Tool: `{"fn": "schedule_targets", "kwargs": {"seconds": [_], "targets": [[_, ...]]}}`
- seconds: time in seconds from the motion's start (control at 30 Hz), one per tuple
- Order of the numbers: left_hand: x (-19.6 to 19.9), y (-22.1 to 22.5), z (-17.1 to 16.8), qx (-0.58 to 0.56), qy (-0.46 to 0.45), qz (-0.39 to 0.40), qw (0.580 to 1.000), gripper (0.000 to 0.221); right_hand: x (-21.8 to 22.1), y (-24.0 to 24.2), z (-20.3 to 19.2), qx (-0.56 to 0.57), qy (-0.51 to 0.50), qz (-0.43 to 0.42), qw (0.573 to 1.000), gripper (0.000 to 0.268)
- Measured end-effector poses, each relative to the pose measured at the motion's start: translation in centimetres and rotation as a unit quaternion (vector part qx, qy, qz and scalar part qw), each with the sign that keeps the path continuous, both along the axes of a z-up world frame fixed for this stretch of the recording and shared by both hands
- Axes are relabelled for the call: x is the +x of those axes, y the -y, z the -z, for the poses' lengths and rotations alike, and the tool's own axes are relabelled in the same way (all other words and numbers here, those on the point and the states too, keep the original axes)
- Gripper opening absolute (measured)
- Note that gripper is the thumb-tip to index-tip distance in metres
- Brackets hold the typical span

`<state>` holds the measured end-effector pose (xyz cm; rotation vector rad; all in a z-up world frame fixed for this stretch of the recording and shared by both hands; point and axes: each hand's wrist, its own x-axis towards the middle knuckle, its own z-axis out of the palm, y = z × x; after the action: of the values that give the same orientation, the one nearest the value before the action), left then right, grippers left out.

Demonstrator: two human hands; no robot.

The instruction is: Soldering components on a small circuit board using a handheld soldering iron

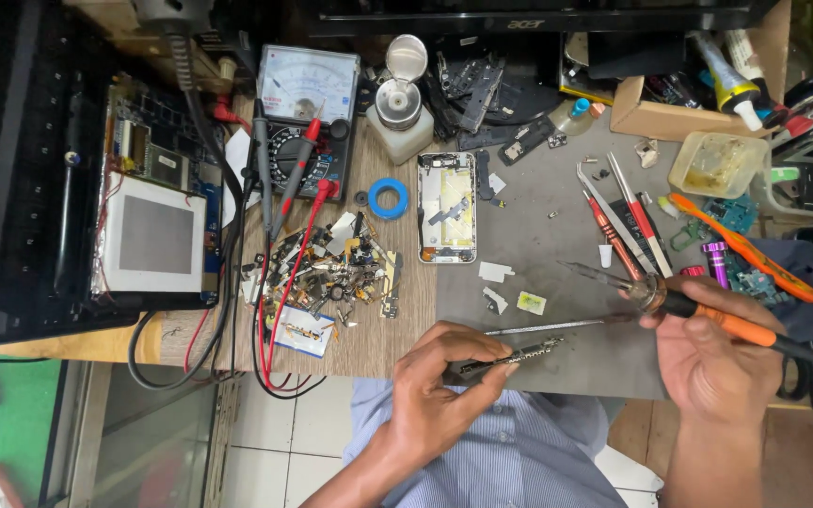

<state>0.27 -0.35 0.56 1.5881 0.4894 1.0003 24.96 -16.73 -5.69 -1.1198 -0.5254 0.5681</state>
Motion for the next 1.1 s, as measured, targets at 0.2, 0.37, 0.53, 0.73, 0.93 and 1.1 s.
{"fn": "schedule_targets", "kwargs": {"seconds": [0.2,0.37,0.53,0.73,0.93,1.1], "targets": [[0.1,0.5,-0.1,0.006,0.011,-0.016,1.000,0.019,0.0,-0.1,0.3,0.026,0.018,0.000,0.999,0.028],[0.1,1.0,0.3,0.012,0.008,-0.026,1.000,0.019,-0.3,-0.8,0.0,0.022,0.060,-0.012,0.998,0.033],[-0.1,1.3,0.6,-0.001,0.001,-0.022,1.000,0.019,-0.3,-0.8,0.0,0.010,0.058,-0.013,0.998,0.038],[0.0,1.4,0.8,0.005,0.000,-0.039,0.999,0.021,-0.5,-0.9,0.1,0.011,0.030,0.012,0.999,0.039],[0.3,1.2,0.5,0.016,0.000,-0.037,0.999,0.021,-0.5,-0.9,0.0,0.012,0.037,0.006,0.999,0.039],[0.2,1.3,1.4,-0.049,0.006,-0.020,0.999,0.024,-0.6,-0.7,0.0,0.009,0.034,0.018,0.999,0.036]]}}
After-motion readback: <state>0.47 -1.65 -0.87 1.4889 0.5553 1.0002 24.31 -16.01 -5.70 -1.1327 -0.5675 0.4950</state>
